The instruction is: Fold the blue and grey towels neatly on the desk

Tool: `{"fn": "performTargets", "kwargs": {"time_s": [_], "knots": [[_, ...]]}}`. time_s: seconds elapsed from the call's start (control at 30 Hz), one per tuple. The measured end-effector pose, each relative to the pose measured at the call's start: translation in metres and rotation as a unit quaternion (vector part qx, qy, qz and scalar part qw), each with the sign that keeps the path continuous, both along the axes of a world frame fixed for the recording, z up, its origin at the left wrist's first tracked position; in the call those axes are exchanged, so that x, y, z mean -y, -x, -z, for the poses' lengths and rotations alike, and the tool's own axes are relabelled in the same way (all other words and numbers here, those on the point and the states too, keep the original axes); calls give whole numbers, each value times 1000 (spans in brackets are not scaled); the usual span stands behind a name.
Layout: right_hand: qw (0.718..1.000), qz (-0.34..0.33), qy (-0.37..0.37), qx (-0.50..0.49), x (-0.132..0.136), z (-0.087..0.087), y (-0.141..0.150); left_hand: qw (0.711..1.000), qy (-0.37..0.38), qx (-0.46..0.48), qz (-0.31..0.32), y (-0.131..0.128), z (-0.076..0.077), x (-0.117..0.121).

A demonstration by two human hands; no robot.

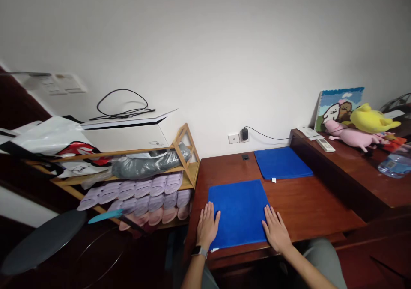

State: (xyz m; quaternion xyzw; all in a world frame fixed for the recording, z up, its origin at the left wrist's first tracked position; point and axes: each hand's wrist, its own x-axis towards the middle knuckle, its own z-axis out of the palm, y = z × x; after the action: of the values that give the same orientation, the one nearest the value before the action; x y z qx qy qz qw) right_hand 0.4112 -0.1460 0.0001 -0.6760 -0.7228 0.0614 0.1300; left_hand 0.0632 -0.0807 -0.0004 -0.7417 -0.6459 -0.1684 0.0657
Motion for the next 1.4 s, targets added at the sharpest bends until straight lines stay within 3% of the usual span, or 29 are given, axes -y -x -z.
{"fn": "performTargets", "kwargs": {"time_s": [0.07, 0.13, 0.2, 0.33, 0.43, 0.5, 0.7, 0.8, 0.97, 1.17, 1.4], "knots": [[1000, 2, -2, -2, 5, 8, 0, 1000, -6, 6, -8, -5, -4, 7], [1000, 4, -10, -6, 5, 13, 1, 1000, -8, 14, 2, -27, -10, 18], [1000, 3, -15, -8, 3, 16, 1, 998, 3, 18, 55, -67, -16, 31], [1000, -10, -8, 5, 1, 18, -1, 973, 56, 12, 223, -164, -24, 55], [1000, -20, 3, 13, 1, 18, -3, 962, 79, 12, 259, -194, -23, 61], [1000, -11, 4, 8, 2, 16, -2, 971, 74, 14, 227, -178, -20, 62], [1000, 10, -8, 1, 2, 15, 1, 999, 25, -3, 35, -47, 2, 76], [1000, 10, -3, 1, 1, 14, 0, 1000, -1, -4, -6, -11, 12, 89], [1000, 6, 6, 0, 4, 6, 0, 1000, -26, 11, 14, -6, 11, 99], [997, -10, -79, 6, 29, 13, -2, 998, -40, 18, 51, 2, 2, 122], [999, -9, -46, 10, 39, 21, -5, 990, -61, -19, 128, 23, 15, 155]]}}
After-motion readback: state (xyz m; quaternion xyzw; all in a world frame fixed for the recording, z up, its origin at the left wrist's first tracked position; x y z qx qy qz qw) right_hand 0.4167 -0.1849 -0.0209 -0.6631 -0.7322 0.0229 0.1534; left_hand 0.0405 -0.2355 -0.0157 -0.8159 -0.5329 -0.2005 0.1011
